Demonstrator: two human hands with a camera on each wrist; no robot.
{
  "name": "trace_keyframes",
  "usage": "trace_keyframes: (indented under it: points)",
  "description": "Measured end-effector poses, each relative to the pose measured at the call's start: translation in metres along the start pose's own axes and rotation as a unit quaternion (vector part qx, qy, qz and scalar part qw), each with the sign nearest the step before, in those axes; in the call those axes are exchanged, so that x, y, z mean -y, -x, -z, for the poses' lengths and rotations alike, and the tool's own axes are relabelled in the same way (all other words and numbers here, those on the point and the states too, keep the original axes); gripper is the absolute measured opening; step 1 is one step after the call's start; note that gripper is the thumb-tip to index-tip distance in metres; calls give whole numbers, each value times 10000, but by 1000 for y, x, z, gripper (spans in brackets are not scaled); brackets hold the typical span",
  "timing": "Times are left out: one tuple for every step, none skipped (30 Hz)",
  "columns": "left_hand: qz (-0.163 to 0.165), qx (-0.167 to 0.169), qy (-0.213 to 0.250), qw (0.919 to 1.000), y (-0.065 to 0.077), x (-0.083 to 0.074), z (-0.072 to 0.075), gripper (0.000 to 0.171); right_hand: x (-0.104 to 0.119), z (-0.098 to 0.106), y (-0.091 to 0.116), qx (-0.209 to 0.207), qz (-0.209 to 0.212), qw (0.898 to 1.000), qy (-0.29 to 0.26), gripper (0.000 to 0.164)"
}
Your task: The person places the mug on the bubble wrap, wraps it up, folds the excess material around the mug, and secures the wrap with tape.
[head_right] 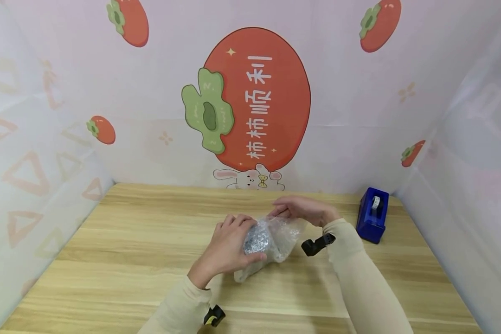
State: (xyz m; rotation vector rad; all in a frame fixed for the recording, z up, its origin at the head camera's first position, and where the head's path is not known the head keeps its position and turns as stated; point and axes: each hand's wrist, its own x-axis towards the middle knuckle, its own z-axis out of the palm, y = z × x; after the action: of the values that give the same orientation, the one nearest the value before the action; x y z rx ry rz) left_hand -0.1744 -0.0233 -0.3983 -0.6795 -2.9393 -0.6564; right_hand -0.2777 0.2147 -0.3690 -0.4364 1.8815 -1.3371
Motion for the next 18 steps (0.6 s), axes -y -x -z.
trace_keyframes:
  points:
    - [8, 9, 20, 10000, 0, 0, 0, 80, -2, 2, 1, 73, 15, 9999, -135, 52]
    - [23, 34, 35, 10000, 0, 0, 0, 80, -4, 3, 1, 145, 30, 9995, -266, 55]
    - [24, 50, 37, 10000, -1, 0, 1, 80, -6, 5, 2, 230, 44, 9989, -414, 58]
    - [28, 71, 39, 10000, -1, 1, 1, 80, -9, 6, 2, 315, 83, 9980, -536, 61]
    - [33, 92, 44, 9999, -1, 1, 2, 81, -11, 6, 3, 412, 158, 9970, -639, 62]
    - [32, 108, 34, 9999, -1, 2, 2, 81, -13, 7, 3, 503, 240, 9956, -748, 64]
    - [26, 112, 20, 9999, -1, 3, 3, 80, -15, 8, 4, 606, 326, 9938, -869, 65]
    - [8, 120, 23, 9999, -1, 3, 3, 79, -17, 8, 5, 709, 419, 9913, -1022, 67]
    - [-12, 132, 29, 9999, -1, 4, 4, 76, -20, 8, 6, 786, 528, 9886, -1169, 69]
    - [-38, 143, 41, 9999, -1, 5, 4, 72, -22, 9, 7, 848, 622, 9854, -1339, 70]
    - [-76, 147, 56, 9998, -2, 6, 5, 66, -25, 9, 9, 902, 710, 9820, -1502, 72]
    - [-125, 139, 77, 9998, -2, 7, 5, 59, -28, 9, 10, 934, 795, 9785, -1659, 74]
    - [-163, 137, 136, 9997, -2, 7, 6, 53, -32, 9, 11, 964, 886, 9745, -1823, 77]
    - [-197, 144, 198, 9995, -2, 8, 6, 47, -35, 9, 13, 991, 984, 9707, -1956, 79]
    - [-219, 147, 251, 9993, -2, 9, 7, 43, -39, 8, 14, 1019, 1097, 9675, -2036, 81]
    - [-249, 147, 304, 9991, -3, 10, 7, 41, -43, 7, 16, 1075, 1219, 9637, -2118, 83]
    - [-274, 151, 349, 9989, -2, 11, 7, 40, -47, 6, 17, 1158, 1380, 9598, -2154, 84]
    - [-281, 157, 402, 9987, -2, 12, 8, 40, -52, 5, 19, 1241, 1544, 9550, -2207, 84]
